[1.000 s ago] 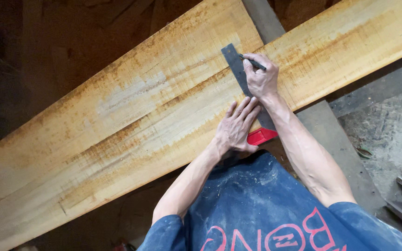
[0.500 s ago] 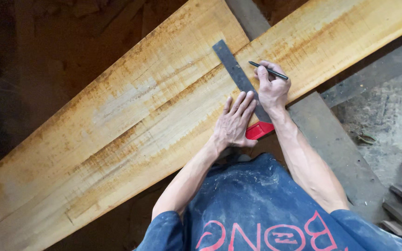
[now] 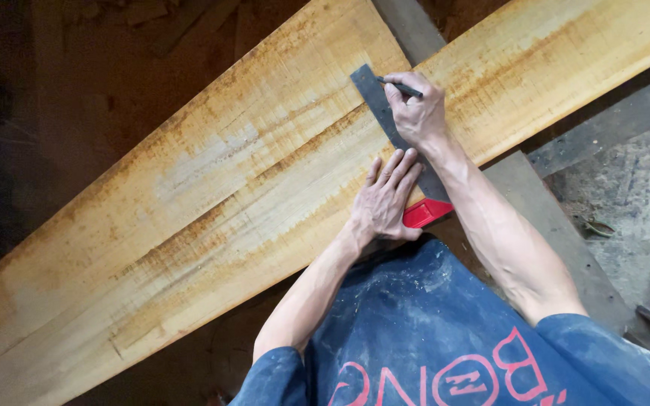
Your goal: The person measures a wooden plank with a tape measure, then uses a square ruler and pencil to draw straight lines across the plank's surface. The person repositions the ruler multiple times to mark several lines.
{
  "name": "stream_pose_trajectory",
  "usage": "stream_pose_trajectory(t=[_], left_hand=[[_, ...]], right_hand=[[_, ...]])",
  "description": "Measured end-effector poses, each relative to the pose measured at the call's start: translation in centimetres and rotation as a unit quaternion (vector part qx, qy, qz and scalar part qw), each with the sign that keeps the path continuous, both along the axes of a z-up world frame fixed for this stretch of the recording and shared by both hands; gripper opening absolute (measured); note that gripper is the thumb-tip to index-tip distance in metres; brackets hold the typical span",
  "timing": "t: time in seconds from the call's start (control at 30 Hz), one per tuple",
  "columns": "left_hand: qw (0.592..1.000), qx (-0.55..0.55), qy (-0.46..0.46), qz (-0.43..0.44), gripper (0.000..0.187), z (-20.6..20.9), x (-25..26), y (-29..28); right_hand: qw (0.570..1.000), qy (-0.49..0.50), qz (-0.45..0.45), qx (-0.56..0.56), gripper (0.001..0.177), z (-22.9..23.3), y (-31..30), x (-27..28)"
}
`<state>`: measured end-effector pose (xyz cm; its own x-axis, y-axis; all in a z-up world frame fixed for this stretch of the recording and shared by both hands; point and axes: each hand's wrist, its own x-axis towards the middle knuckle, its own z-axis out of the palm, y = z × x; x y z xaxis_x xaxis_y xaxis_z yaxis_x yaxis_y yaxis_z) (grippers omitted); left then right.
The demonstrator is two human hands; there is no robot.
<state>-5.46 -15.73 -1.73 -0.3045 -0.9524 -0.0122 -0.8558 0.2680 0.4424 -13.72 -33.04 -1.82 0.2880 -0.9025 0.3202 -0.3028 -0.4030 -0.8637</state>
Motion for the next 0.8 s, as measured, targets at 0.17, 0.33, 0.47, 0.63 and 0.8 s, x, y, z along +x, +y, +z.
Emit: stream_pose_trajectory(t=[0.17, 0.33, 0.47, 0.63, 0.8], left_hand=[[1.000, 0.016, -0.003, -0.001, 0.131, -0.1, -0.1, 0.0], [1.000, 0.013, -0.004, 0.003, 0.127, 0.1, -0.1, -0.4], [0.999, 0.032, -0.012, 0.000, 0.128, 0.2, -0.3, -0.3], [0.999, 0.033, -0.015, 0.001, 0.127, 0.2, -0.4, -0.3], [1.000, 0.022, -0.005, 0.000, 0.130, 0.2, -0.1, -0.2]], right_hand=[[0.985, 0.127, 0.071, -0.093, 0.010, 1.4, 1.1, -3.1], [0.971, 0.217, 0.095, -0.016, 0.014, 0.9, -2.1, -1.2], [0.983, 0.138, 0.079, -0.095, 0.013, 0.0, -5.0, 2.0], [0.987, 0.110, 0.068, -0.091, 0.006, 1.0, -1.1, -0.9], [0.987, 0.130, 0.003, -0.091, 0.007, 2.6, 6.1, -8.2]])
